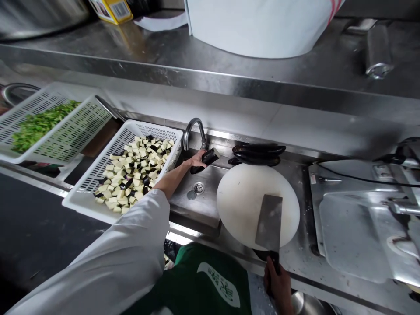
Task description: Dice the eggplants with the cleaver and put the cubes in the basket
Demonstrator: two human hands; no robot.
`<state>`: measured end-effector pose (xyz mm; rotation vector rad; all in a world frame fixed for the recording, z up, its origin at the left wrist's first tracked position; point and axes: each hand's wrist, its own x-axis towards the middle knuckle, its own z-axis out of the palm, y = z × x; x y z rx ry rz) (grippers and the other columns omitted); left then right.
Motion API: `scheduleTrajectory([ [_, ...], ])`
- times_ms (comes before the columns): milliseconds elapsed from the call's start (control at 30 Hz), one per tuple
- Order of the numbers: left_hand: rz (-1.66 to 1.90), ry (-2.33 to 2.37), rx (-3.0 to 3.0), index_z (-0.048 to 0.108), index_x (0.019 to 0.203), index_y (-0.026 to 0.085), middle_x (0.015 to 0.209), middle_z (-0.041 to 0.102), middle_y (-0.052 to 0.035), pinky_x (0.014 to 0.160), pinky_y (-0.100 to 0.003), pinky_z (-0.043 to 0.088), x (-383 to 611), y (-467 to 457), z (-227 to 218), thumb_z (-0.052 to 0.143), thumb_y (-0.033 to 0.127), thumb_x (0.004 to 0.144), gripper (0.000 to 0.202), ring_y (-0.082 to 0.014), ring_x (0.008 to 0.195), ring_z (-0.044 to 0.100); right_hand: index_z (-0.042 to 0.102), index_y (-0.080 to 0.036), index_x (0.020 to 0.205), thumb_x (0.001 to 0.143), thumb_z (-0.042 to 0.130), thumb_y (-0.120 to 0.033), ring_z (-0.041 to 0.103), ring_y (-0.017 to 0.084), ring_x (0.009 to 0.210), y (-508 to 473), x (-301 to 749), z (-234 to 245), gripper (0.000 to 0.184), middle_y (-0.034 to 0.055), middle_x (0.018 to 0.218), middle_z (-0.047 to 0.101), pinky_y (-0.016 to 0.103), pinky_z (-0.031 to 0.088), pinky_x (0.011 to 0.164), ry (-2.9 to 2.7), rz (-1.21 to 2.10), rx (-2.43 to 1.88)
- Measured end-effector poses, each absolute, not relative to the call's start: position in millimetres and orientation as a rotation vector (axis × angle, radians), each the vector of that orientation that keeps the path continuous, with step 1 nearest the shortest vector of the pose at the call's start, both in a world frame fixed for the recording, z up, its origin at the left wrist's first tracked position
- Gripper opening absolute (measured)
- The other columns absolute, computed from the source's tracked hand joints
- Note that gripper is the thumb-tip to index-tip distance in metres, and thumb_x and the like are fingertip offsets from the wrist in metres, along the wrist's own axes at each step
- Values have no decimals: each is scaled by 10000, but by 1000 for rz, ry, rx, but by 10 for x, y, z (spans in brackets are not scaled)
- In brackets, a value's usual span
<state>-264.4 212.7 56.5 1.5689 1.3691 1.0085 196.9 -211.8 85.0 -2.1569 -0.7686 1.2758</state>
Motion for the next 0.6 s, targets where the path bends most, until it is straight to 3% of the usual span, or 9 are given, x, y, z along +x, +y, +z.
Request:
scheduleTrajectory([
  [100, 894, 1335, 1541, 661, 1137, 96, 1257, 655, -121, 1139, -370, 417, -2790, 1906, 485, 938, 65, 328, 856, -285, 1230, 588, 582, -203, 549, 625, 635, -908, 504, 169, 369, -2126, 1979, 807, 711, 33, 417, 531, 287, 420, 394, -784, 1284, -2178],
  [233, 1055, 1394, 1234, 546, 1328, 120, 1172, 699, -112, 1074, -433, 491, -2991, 1492, 377, 952, 246, 513, 919, -270, 1125, 659, 567, -212, 560, 645, 655, -881, 519, 184, 376, -2121, 1992, 799, 680, 36, 424, 541, 302, 440, 399, -783, 1271, -2188],
  [433, 1368, 1446, 1001, 529, 1389, 167, 1267, 695, -128, 1074, -416, 523, -2997, 1370, 401, 867, 485, 726, 809, -262, 1180, 671, 566, -216, 597, 648, 703, -830, 537, 188, 389, -2077, 2050, 836, 631, 32, 458, 568, 301, 449, 392, -792, 1279, -2185],
  [600, 1355, 1471, 1042, 578, 1331, 142, 1270, 695, -132, 1121, -456, 501, -2923, 1492, 515, 929, 477, 646, 839, -289, 1206, 662, 569, -214, 607, 574, 724, -851, 520, 177, 387, -2044, 2095, 783, 655, 17, 465, 562, 300, 441, 381, -742, 1307, -2166],
])
